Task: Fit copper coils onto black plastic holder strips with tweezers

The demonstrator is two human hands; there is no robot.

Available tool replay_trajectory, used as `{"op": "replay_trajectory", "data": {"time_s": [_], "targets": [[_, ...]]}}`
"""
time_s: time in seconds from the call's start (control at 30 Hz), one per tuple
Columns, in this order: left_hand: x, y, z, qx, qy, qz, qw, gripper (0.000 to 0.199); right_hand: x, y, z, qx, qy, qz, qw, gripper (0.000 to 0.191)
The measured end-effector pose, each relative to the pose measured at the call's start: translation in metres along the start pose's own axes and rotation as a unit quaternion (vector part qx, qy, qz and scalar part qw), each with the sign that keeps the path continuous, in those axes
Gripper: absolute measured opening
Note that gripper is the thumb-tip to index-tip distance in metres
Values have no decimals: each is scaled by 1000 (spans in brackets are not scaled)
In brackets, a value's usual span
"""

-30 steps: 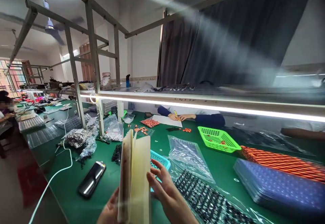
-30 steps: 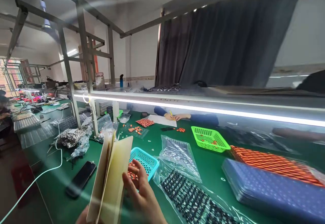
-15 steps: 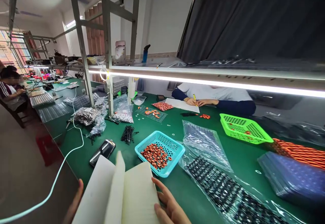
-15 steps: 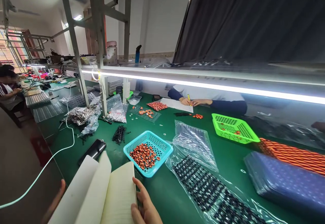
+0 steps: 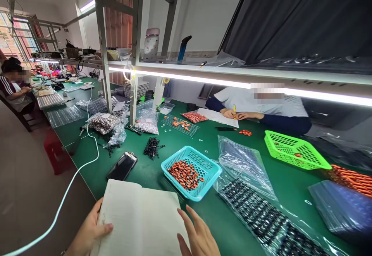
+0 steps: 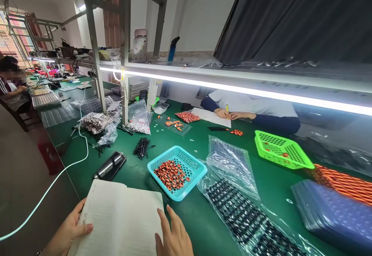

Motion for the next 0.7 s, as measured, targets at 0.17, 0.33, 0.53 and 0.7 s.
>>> {"op": "replay_trajectory", "data": {"time_s": [0.17,0.33,0.53,0.7], "targets": [[-8,-12,9,-37,39,-46,997,119,2,-63,-22,-62,-80,98,990,76],[-15,-15,11,-91,56,-95,990,120,4,-102,-46,-62,-100,73,990,106],[-12,-12,18,-222,138,-138,955,107,0,-74,-19,-34,-11,47,998,88],[3,-3,-4,-347,129,-229,900,50,-11,-53,8,-58,-133,135,980,56]]}}
Point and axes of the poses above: each hand's wrist, its own x-axis away from the middle knuckle, its own z-axis out of the back of the hand, y = z × x, the point moved 3 cm from there along -x, towards the middle knuckle, and after that the axes turned 3 degrees about -y, right-handed, at the moved point
